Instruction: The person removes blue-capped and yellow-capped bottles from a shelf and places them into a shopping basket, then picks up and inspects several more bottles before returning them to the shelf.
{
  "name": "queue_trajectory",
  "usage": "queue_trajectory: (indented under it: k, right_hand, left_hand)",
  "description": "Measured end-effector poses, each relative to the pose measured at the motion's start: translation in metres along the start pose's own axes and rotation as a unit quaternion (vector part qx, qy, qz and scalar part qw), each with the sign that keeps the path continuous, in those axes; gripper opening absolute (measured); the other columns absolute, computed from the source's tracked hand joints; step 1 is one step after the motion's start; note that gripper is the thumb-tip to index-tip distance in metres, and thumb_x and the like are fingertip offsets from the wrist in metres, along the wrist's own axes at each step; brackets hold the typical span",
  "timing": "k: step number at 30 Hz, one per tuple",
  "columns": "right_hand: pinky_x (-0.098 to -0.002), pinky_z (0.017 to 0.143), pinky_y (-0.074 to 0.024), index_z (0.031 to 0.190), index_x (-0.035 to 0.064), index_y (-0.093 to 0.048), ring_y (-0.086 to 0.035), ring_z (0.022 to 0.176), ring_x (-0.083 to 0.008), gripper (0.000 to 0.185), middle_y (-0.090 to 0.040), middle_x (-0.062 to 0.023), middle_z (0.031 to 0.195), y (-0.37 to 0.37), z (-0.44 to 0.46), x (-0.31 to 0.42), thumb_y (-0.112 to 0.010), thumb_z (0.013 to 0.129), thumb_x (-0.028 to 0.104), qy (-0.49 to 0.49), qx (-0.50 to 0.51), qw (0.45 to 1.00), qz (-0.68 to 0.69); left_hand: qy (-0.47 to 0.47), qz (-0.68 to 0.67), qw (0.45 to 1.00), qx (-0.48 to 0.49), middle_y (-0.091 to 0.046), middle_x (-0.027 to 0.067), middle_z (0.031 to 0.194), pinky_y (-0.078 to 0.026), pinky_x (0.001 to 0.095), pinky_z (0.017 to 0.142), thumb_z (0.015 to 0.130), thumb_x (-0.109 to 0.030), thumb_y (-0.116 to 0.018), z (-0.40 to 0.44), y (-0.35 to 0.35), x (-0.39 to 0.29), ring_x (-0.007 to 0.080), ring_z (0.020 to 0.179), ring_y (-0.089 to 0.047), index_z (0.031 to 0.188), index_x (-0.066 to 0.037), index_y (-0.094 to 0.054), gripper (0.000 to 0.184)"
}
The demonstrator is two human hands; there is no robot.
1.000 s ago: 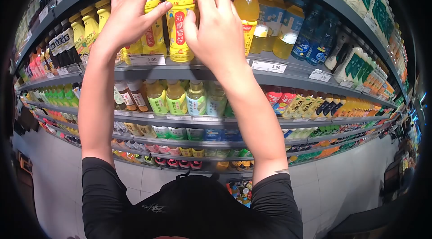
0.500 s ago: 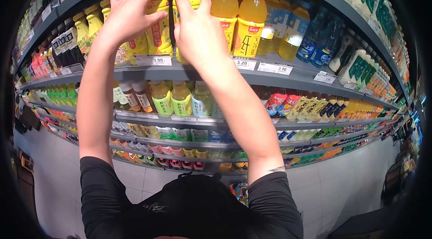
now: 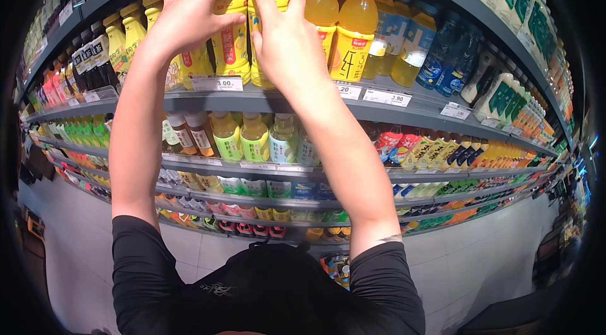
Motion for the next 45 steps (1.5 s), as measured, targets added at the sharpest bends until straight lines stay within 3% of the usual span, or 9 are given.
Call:
queue_trajectory:
  k: [6,8,12,16,19,24,28,31,45]
  right_hand:
    - [-0.0527,0.084,-0.0617,0.149,0.0146,-0.049,-0.072,0.094,-0.0510,0.064,-0.048,-0.0377,0.137,0.001,-0.002,-0.001,-0.074,0.090,0.011,-0.005,0.006,1.000,-0.002]
    - [-0.0528,0.084,-0.0615,0.148,0.0142,-0.049,-0.072,0.094,-0.0506,0.064,-0.048,-0.0378,0.137,0.001,-0.003,-0.001,-0.073,0.090,0.011,0.000,-0.005,1.000,0.001]
    - [-0.0525,0.083,-0.0614,0.146,0.0105,-0.049,-0.072,0.093,-0.0499,0.062,-0.049,-0.0364,0.137,0.005,-0.008,-0.002,-0.073,0.089,0.012,0.009,-0.045,0.999,0.026]
    - [-0.0515,0.081,-0.0615,0.139,0.0057,-0.054,-0.073,0.088,-0.0458,0.054,-0.053,-0.0300,0.133,0.008,-0.011,0.005,-0.073,0.089,0.016,0.022,-0.090,0.994,0.063]
    - [-0.0497,0.077,-0.0611,0.132,0.0049,-0.058,-0.072,0.084,-0.0416,0.047,-0.054,-0.0248,0.129,0.007,-0.013,0.008,-0.073,0.089,0.018,0.009,-0.084,0.992,0.091]
    - [-0.0451,0.072,-0.0586,0.113,0.0042,-0.066,-0.072,0.083,-0.0329,0.028,-0.064,-0.0146,0.109,0.003,-0.023,0.004,-0.073,0.090,0.019,0.002,-0.077,0.992,0.099]
    - [-0.0437,0.071,-0.0584,0.109,0.0042,-0.068,-0.072,0.082,-0.0322,0.024,-0.066,-0.0142,0.107,0.004,-0.030,-0.001,-0.073,0.090,0.018,0.003,-0.078,0.993,0.087]
    - [-0.0424,0.069,-0.0582,0.107,0.0040,-0.068,-0.071,0.081,-0.0318,0.022,-0.066,-0.0140,0.104,0.008,-0.031,-0.001,-0.073,0.089,0.016,0.015,-0.088,0.991,0.100]
    - [-0.0418,0.069,-0.0573,0.098,0.0046,-0.070,-0.071,0.079,-0.0295,0.016,-0.067,-0.0112,0.098,0.002,-0.041,-0.004,-0.073,0.089,0.017,0.004,-0.084,0.991,0.101]
  left_hand:
    - [0.005,0.008,1.000,0.003,-0.068,0.0147,0.128,-0.025,0.0653,0.119,0.095,-0.045,-0.073,-0.005,0.002,0.002,0.0329,0.133,-0.054,0.149,-0.024,-0.059,0.060]
    - [-0.014,-0.003,0.999,-0.039,-0.063,0.0169,0.135,-0.026,0.0628,0.120,0.098,-0.043,-0.071,-0.016,0.005,0.014,0.0345,0.136,-0.051,0.152,-0.024,-0.055,0.059]
    - [0.003,-0.022,0.970,-0.243,-0.051,0.0223,0.150,-0.032,0.0544,0.119,0.099,-0.039,-0.070,-0.048,-0.003,0.034,0.0393,0.141,-0.046,0.155,-0.024,-0.052,0.060]
    - [0.109,0.073,0.977,-0.167,-0.054,0.0213,0.146,-0.036,0.0552,0.113,0.095,-0.049,-0.072,-0.054,-0.022,0.044,0.0396,0.139,-0.047,0.154,-0.026,-0.053,0.066]
    - [0.122,0.079,0.984,-0.106,-0.056,0.0205,0.145,-0.036,0.0557,0.112,0.094,-0.051,-0.072,-0.052,-0.024,0.036,0.0393,0.138,-0.048,0.153,-0.028,-0.054,0.066]
    - [0.106,0.035,0.986,-0.120,-0.064,0.0210,0.132,-0.043,0.0516,0.105,0.093,-0.044,-0.074,-0.050,-0.034,0.045,0.0382,0.129,-0.057,0.149,-0.034,-0.057,0.060]
    - [0.105,0.002,0.986,-0.127,-0.060,0.0262,0.139,-0.042,0.0497,0.112,0.098,-0.036,-0.070,-0.044,-0.032,0.049,0.0418,0.135,-0.053,0.151,-0.030,-0.057,0.054]
    - [0.137,-0.033,0.982,-0.128,-0.063,0.0239,0.113,-0.046,0.0549,0.099,0.095,-0.036,-0.067,-0.050,-0.011,0.026,0.0410,0.109,-0.060,0.137,-0.012,-0.065,0.048]
    - [0.130,-0.085,0.981,-0.115,-0.060,0.0254,0.113,-0.048,0.0525,0.096,0.101,-0.038,-0.062,-0.047,-0.012,0.032,0.0421,0.107,-0.059,0.140,-0.014,-0.063,0.046]
Point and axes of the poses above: each hand's wrist, its own z-axis towards the middle knuckle, its own y-axis out of the back of the hand, x = y × z, the point moved 2 cm from there along z, towards the middle knuckle
